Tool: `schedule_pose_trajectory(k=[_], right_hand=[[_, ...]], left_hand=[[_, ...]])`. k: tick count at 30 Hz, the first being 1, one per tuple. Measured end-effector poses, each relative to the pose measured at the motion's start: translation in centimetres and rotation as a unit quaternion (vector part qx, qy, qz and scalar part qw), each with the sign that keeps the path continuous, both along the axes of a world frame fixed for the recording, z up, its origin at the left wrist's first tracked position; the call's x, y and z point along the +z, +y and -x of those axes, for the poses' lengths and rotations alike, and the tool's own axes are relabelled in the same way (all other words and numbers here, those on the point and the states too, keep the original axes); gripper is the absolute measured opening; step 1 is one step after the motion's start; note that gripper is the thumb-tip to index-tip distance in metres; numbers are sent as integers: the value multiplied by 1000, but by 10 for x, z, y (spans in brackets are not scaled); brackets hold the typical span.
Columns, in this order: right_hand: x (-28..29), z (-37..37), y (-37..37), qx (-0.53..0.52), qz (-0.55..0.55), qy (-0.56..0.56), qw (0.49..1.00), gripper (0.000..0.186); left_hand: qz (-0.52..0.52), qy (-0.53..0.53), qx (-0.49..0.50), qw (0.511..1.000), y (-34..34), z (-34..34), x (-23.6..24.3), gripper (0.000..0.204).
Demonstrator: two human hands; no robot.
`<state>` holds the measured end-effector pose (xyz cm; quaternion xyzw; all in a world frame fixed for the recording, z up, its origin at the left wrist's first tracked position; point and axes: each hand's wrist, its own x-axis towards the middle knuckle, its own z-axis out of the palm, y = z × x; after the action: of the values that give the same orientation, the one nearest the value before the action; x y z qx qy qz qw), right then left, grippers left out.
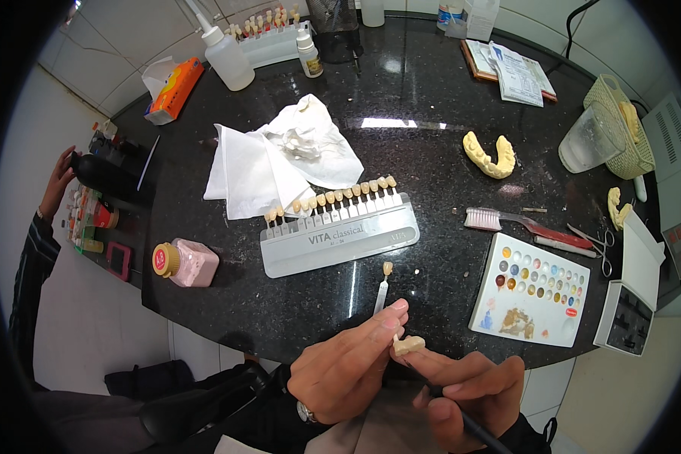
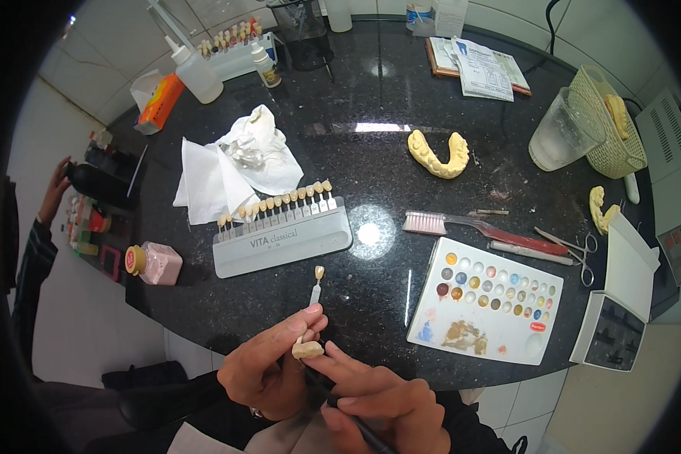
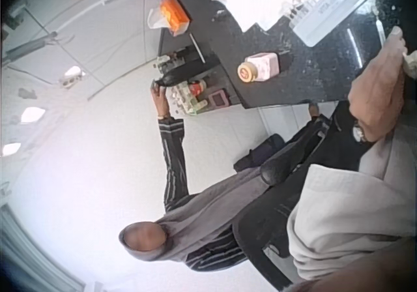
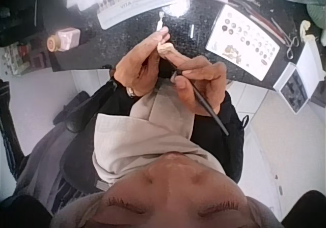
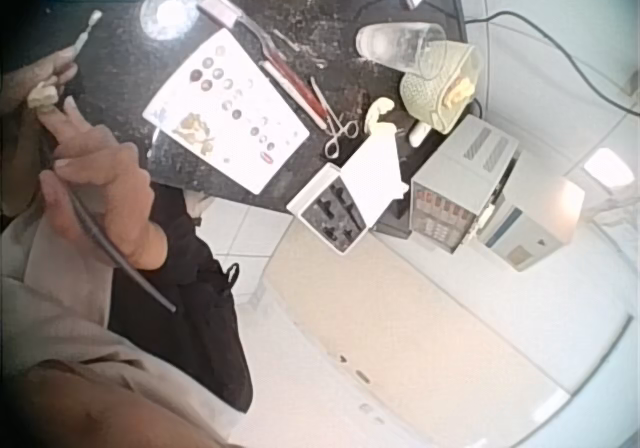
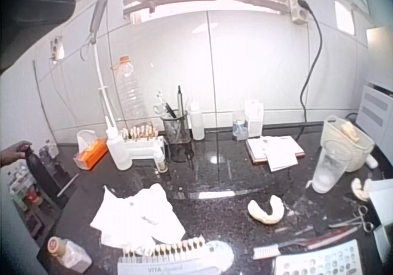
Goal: The person stains a dental bridge with a fine brush. They apply pigments from a palette to the surface of the bridge held in their hand and then place the bridge inside a dental furnace.
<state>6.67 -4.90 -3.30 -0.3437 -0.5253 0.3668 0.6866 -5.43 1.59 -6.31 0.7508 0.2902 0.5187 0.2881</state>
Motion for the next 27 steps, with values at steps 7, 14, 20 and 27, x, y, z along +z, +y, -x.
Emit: schedule_pose_trajectory(k=[7,14,20,27], right_hand=[[1,0,0,1,6,-18,1000,19],[-1,1,0,-4,-14,11,1000,19],[1,1,0,-8,1,3,1000,19],[2,1,0,0,6,-10,1000,19]], left_hand=[[32,-19,38,999,-4,-8,8,20],[26,-13,26,999,-3,-6,7,25],[0,9,-7,1000,0,2,-1,39],[48,-24,45,998,-5,-9,9,20]])
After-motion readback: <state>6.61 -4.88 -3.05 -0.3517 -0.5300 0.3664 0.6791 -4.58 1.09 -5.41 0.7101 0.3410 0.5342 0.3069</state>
